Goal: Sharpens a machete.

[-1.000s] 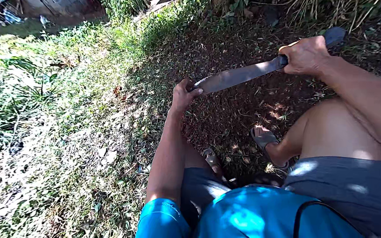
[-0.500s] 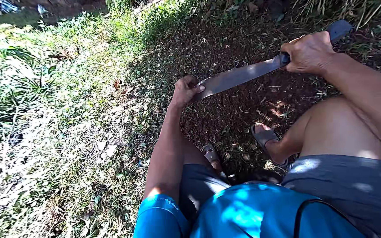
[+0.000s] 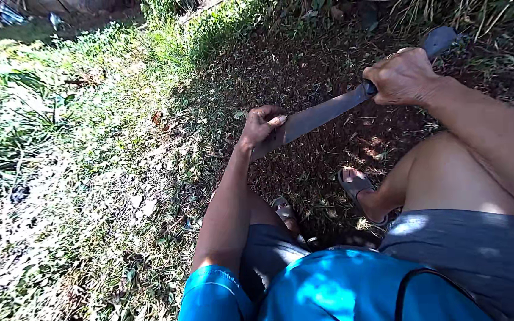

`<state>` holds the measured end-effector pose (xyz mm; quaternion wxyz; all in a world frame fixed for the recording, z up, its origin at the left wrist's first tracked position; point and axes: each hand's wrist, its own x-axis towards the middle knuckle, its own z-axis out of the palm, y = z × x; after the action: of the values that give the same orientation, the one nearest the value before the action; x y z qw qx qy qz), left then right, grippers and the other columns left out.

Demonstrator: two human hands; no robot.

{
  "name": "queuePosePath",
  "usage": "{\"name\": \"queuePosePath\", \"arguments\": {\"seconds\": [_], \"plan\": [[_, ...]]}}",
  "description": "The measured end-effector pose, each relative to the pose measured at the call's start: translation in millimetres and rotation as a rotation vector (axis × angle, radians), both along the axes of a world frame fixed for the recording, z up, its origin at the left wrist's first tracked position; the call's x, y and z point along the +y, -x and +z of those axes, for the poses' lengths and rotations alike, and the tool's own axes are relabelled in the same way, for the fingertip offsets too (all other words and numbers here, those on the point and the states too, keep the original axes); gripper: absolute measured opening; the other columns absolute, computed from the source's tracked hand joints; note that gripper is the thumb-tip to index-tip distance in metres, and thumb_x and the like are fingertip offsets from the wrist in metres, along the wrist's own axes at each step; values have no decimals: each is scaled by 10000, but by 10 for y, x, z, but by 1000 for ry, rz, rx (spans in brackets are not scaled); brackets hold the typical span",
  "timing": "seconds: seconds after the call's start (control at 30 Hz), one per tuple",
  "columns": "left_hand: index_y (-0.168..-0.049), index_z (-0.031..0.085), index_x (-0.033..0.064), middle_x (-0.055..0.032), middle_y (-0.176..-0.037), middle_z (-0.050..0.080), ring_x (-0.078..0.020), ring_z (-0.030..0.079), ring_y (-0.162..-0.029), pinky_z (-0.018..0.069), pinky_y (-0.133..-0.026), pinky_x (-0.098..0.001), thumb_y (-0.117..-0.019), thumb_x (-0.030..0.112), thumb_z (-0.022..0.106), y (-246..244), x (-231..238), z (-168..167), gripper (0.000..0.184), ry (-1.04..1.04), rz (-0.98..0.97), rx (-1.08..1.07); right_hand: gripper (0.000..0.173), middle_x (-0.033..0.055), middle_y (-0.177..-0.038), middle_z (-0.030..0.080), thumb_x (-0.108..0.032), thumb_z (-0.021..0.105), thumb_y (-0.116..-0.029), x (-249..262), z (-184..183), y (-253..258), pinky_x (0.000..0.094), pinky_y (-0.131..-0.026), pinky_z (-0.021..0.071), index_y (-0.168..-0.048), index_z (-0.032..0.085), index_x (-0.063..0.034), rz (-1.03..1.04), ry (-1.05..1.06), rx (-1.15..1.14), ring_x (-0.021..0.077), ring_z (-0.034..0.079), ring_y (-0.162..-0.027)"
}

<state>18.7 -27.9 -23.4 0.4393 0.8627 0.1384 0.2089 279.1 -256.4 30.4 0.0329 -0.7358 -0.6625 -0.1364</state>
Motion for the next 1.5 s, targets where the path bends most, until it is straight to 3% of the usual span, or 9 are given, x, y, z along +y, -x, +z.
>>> {"name": "queuePosePath", "arguments": {"seconds": [0.23,0.53,0.7,0.8,0.87,0.97,1.03,1.33,1.5], "plan": [[-903,703,-40,-32,-781,676,2,599,-691,515,-707,-204,-967,69,661,-45,-21,-25,133,-50,-33,82,134,293,-808,641,35,708,-828,12,22,40,635,-693,447,-895,604,87,-3,36,10,512,663,-808],[-996,633,-63,-20,-789,622,-7,574,-688,506,-695,-204,-988,17,590,70,106,43,91,39,16,185,157,307,-818,635,25,717,-835,-10,34,17,654,-712,449,-904,593,91,-37,32,29,526,658,-823],[-1154,633,-109,-188,-967,682,-184,651,-842,538,-836,-376,-1000,4,539,157,201,41,213,-39,226,236,186,315,-845,645,-6,736,-844,-38,37,-13,663,-710,447,-931,606,94,-71,32,36,537,660,-838],[-917,653,-95,-147,-793,654,-192,630,-739,516,-775,-422,-1059,185,536,143,203,13,335,-133,291,184,179,319,-837,643,-5,727,-847,-38,36,-20,663,-711,449,-931,605,95,-81,34,37,535,661,-831],[-821,623,-44,-49,-699,548,-107,505,-641,444,-678,-335,-1045,213,572,106,149,-1,345,-158,229,144,176,315,-836,645,-9,725,-855,-27,38,-12,661,-720,449,-935,607,94,-81,40,35,536,661,-838],[-1036,710,-55,-92,-883,717,-66,658,-764,559,-785,-273,-956,125,698,63,83,-10,197,-99,64,106,164,312,-824,637,3,717,-856,-21,36,1,655,-715,450,-926,599,93,-74,47,30,536,657,-831],[-1024,697,-70,-115,-893,709,-87,651,-775,548,-792,-285,-921,75,725,44,68,-16,180,-105,43,123,169,320,-831,638,13,721,-848,-23,40,8,658,-714,449,-932,603,100,-69,42,36,540,656,-833],[-799,602,7,35,-680,566,5,534,-623,472,-656,-220,-1063,176,509,114,175,9,327,-65,218,17,166,322,-850,649,6,711,-849,-52,58,-18,674,-690,450,-946,612,98,-75,12,58,547,662,-836],[-983,662,-53,-33,-792,662,-29,607,-691,533,-713,-227,-895,32,736,157,142,41,143,21,83,119,169,337,-858,646,13,712,-844,-75,53,-38,685,-668,447,-946,613,106,-84,-15,62,569,656,-833]]}}
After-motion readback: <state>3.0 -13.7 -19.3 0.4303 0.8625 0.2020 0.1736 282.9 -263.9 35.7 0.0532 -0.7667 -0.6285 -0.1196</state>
